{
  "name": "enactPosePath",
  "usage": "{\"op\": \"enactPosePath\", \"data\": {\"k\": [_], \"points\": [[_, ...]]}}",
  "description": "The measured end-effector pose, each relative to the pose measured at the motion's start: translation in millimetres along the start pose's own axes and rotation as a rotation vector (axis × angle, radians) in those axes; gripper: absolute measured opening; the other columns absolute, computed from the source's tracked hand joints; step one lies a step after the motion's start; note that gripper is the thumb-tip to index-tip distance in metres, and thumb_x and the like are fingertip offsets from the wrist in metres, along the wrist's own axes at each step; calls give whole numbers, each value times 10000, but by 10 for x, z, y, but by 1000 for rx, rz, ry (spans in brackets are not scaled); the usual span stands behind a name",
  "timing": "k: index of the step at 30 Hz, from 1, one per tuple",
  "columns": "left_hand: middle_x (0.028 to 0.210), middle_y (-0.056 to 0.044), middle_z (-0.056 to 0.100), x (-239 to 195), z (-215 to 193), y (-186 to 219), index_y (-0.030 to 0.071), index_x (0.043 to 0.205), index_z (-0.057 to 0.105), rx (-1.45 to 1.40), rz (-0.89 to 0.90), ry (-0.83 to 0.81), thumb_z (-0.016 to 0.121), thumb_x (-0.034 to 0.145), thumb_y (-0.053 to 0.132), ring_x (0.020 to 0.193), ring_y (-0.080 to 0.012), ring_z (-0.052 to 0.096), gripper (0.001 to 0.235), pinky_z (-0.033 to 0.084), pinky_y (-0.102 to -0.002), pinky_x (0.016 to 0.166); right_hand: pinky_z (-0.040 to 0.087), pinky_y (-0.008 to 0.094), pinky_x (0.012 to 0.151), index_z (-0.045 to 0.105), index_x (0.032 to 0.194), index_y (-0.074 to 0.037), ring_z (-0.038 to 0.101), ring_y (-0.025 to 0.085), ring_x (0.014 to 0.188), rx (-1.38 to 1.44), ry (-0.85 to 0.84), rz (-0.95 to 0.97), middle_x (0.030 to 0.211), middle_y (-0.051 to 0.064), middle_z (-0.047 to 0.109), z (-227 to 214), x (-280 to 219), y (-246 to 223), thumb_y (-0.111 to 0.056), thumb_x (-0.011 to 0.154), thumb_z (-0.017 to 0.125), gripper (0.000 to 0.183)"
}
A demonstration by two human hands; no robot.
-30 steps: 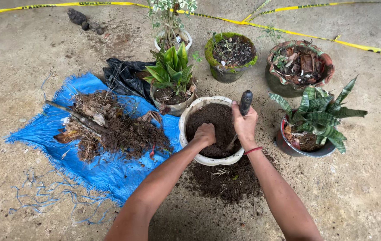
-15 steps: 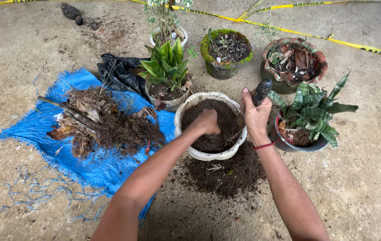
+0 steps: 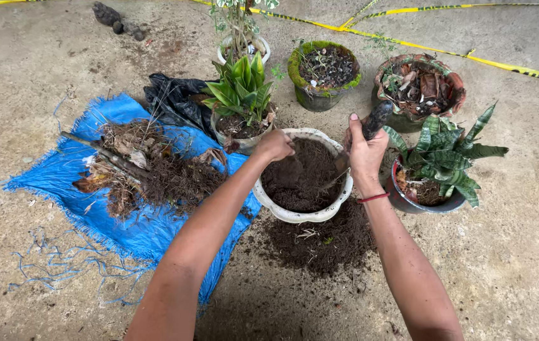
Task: The person prepares soil in a white plastic pot by hand, breaking up clumps and smoothing the surface. They then use a small hand trowel to dig a hole in the center of the soil, preparing the pot for planting.
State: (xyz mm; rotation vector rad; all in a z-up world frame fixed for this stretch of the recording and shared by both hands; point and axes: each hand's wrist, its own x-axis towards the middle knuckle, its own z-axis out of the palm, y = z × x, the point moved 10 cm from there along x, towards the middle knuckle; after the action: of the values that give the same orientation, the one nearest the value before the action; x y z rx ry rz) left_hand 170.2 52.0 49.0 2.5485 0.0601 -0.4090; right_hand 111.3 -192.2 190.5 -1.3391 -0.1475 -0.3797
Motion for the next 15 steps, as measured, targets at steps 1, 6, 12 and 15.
{"op": "enactPosePath", "data": {"k": [1,6,12,15], "points": [[967,-133,740,-18,-61,-40,101,1046,775,78,45,85,804,852,247,881,-273,701,244,581,-407,824,324,239,410,515,707,-114,454,60,454,14,-4,3,592,-39,547,5,9,11,-158,1032,694,373],[1017,-238,732,-72,-167,-52,43,979,768,208,115,309,710,879,52,986,-360,720,116,590,-418,900,335,237,416,521,737,-119,463,55,463,13,12,1,605,-47,549,-43,10,29,-191,1042,696,358],[1075,-233,686,-390,479,-51,-25,1024,700,331,12,13,718,856,43,994,-331,727,182,625,-345,870,351,231,421,534,750,-121,474,48,472,-2,19,-21,618,-52,558,-5,16,58,-208,1041,697,345],[1058,-216,715,-576,696,-21,-16,1084,694,326,22,31,671,962,52,982,-314,753,141,642,-357,856,373,226,416,541,715,-123,490,48,466,-69,5,-21,609,-49,574,85,-59,131,-212,1028,700,362]]}}
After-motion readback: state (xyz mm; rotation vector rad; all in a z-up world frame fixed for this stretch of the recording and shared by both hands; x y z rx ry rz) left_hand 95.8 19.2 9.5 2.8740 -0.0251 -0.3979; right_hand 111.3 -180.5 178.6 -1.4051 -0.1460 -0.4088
